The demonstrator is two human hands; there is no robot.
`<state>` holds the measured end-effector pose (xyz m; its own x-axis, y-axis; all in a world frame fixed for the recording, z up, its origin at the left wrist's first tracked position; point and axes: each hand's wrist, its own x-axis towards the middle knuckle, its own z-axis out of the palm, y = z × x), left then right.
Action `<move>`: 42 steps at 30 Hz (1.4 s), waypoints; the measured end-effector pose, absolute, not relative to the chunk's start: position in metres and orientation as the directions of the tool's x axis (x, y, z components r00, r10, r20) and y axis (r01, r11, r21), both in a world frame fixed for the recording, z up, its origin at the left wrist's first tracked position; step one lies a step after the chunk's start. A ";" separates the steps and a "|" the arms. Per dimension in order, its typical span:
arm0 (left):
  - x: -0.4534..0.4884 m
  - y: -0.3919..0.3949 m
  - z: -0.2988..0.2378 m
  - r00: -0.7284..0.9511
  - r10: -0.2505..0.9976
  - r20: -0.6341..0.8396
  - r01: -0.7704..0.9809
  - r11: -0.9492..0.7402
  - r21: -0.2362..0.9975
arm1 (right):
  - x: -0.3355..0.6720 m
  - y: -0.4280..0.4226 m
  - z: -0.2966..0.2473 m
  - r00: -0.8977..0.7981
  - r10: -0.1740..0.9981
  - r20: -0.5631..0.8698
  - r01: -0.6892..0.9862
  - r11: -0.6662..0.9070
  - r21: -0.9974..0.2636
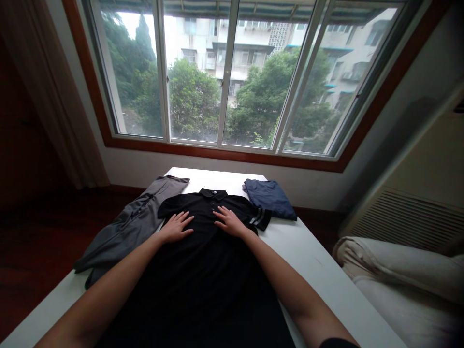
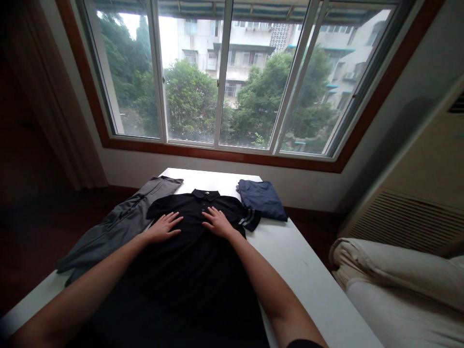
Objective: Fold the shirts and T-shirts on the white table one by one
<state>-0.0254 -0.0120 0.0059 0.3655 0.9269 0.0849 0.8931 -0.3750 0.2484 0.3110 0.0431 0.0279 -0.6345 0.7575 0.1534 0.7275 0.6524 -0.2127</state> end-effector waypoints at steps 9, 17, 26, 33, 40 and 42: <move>-0.027 -0.010 0.004 0.373 0.925 0.074 0.894 -0.380 0.237 | 0.324 0.043 0.040 -0.423 0.888 0.179 0.881 0.449 -0.147; -0.027 -0.008 0.001 0.375 0.923 0.084 0.897 -0.384 0.219 | 0.319 0.036 0.043 -0.545 0.829 0.128 0.794 0.559 -0.238; -0.027 -0.007 0.001 0.378 0.924 0.053 0.905 -0.381 0.189 | 0.337 0.051 0.040 -0.251 0.954 0.160 0.946 0.277 -0.169; -0.029 -0.006 -0.001 0.383 0.921 0.066 0.902 -0.388 0.187 | 0.326 0.046 0.035 -0.546 0.806 0.227 0.792 0.585 -0.175; -0.028 -0.006 0.000 0.381 0.922 0.060 0.903 -0.386 0.190 | 0.329 0.054 0.029 -0.434 0.876 0.209 0.828 0.479 -0.293; -0.028 -0.006 0.000 0.381 0.923 0.058 0.903 -0.385 0.189 | 0.340 0.059 0.029 -0.289 0.934 0.210 0.905 0.338 -0.258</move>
